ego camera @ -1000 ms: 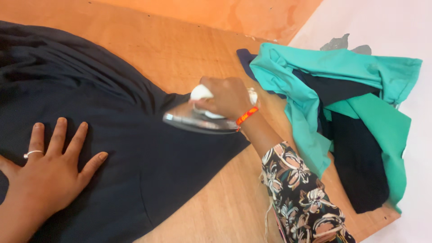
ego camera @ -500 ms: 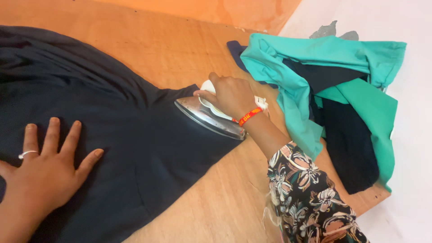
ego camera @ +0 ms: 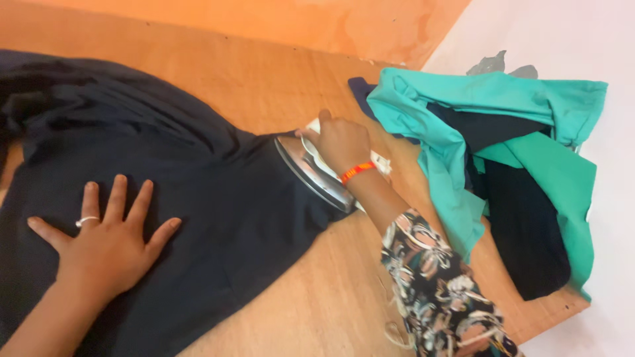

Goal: The person irons a black shirt on a wooden table using a white electric iron. They repeatedly smooth the fabric, adjust the shirt's position, and iron different sections including the sleeves and body.

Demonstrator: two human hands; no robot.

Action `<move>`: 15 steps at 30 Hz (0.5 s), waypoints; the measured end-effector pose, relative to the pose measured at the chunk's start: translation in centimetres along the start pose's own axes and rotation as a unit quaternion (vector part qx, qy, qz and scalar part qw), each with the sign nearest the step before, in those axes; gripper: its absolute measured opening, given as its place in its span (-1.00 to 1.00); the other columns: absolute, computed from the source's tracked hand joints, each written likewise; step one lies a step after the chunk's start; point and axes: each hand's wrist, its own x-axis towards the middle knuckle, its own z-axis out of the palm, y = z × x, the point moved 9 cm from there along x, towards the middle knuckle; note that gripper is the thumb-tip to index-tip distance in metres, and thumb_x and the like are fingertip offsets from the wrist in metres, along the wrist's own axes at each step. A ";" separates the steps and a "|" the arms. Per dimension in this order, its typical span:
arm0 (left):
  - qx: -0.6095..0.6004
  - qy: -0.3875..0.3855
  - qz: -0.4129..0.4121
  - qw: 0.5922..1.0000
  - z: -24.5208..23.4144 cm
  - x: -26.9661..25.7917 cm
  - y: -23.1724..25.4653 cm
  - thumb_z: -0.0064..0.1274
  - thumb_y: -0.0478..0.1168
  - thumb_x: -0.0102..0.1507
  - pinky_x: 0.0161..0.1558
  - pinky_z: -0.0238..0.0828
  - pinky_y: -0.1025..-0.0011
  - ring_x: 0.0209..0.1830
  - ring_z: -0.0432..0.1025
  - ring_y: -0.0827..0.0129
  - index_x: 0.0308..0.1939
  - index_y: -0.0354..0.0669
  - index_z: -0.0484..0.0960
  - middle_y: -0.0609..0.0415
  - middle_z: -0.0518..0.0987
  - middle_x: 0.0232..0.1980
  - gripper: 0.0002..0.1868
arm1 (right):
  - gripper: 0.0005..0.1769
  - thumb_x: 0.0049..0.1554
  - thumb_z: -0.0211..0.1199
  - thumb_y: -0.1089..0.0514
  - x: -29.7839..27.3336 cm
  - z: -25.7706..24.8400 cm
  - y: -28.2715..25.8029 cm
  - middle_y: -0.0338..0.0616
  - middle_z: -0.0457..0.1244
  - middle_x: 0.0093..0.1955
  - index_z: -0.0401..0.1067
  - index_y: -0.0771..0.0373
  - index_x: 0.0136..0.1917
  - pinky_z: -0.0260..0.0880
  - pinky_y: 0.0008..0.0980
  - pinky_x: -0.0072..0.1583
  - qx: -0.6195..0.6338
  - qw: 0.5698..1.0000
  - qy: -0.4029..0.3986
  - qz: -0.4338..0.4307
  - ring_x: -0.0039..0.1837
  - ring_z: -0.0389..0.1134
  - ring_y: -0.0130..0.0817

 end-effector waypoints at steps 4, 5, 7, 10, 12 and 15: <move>-0.005 -0.007 0.008 1.000 0.1 0.0 0.0 -0.47 0.57 0.21 0.10 -0.65 -0.73 0.58 -0.29 -0.03 0.57 0.36 0.03 0.08 -0.10 0.60 -0.08 | -0.34 0.12 0.23 -0.43 -3.2 -1.8 1.1 0.07 0.36 -0.36 0.44 0.27 -0.15 0.37 -0.04 -0.25 0.024 0.999 -0.019 -0.026 -0.28 0.42 0.05; -0.004 -0.007 0.011 1.000 0.1 -0.1 0.0 -0.47 0.56 0.21 0.10 -0.64 -0.73 0.59 -0.29 -0.03 0.56 0.34 0.03 0.08 -0.10 0.61 -0.09 | -0.34 0.12 0.23 -0.43 -3.9 -2.2 1.5 0.07 0.36 -0.36 0.44 0.27 -0.14 0.36 -0.03 -0.26 0.021 0.999 -0.031 -0.028 -0.28 0.42 0.05; -0.003 -0.007 0.015 1.000 0.0 -0.1 0.1 -0.46 0.56 0.21 0.11 -0.64 -0.73 0.59 -0.29 -0.03 0.52 0.32 0.03 0.08 -0.10 0.61 -0.10 | -0.34 0.12 0.23 -0.42 -5.2 -3.1 2.2 0.07 0.35 -0.37 0.44 0.28 -0.12 0.35 -0.02 -0.27 0.020 0.998 -0.042 -0.034 -0.30 0.41 0.04; -0.016 -0.014 0.010 1.000 0.2 0.3 -0.1 -0.46 0.55 0.20 0.10 -0.65 -0.73 0.58 -0.32 -0.02 0.58 0.36 0.02 0.08 -0.11 0.66 -0.08 | -0.35 0.11 0.23 -0.41 -7.3 -4.2 3.2 0.05 0.36 -0.36 0.45 0.28 -0.08 0.34 0.00 -0.28 0.013 0.998 -0.060 -0.034 -0.31 0.41 0.04; -0.019 0.004 0.017 1.000 -0.3 0.3 -0.3 -0.44 0.56 0.20 0.09 -0.66 -0.74 0.58 -0.31 -0.02 0.54 0.34 0.03 0.08 -0.10 0.62 -0.09 | -0.35 0.13 0.23 -0.41 -8.4 -4.5 4.2 0.06 0.35 -0.35 0.44 0.27 -0.08 0.35 0.00 -0.27 -0.010 0.995 -0.098 -0.014 -0.31 0.41 0.05; -0.026 -0.038 -0.003 0.999 -0.1 0.9 -1.5 -0.40 0.54 0.17 0.16 -0.57 -0.71 0.61 -0.31 0.06 0.55 0.37 0.04 0.14 -0.12 0.63 -0.07 | -0.41 0.11 0.28 -0.36 -9.0 -5.3 6.0 0.12 0.36 -0.32 0.45 0.26 -0.07 0.35 0.05 -0.24 -0.016 0.994 -0.105 0.015 -0.24 0.41 0.12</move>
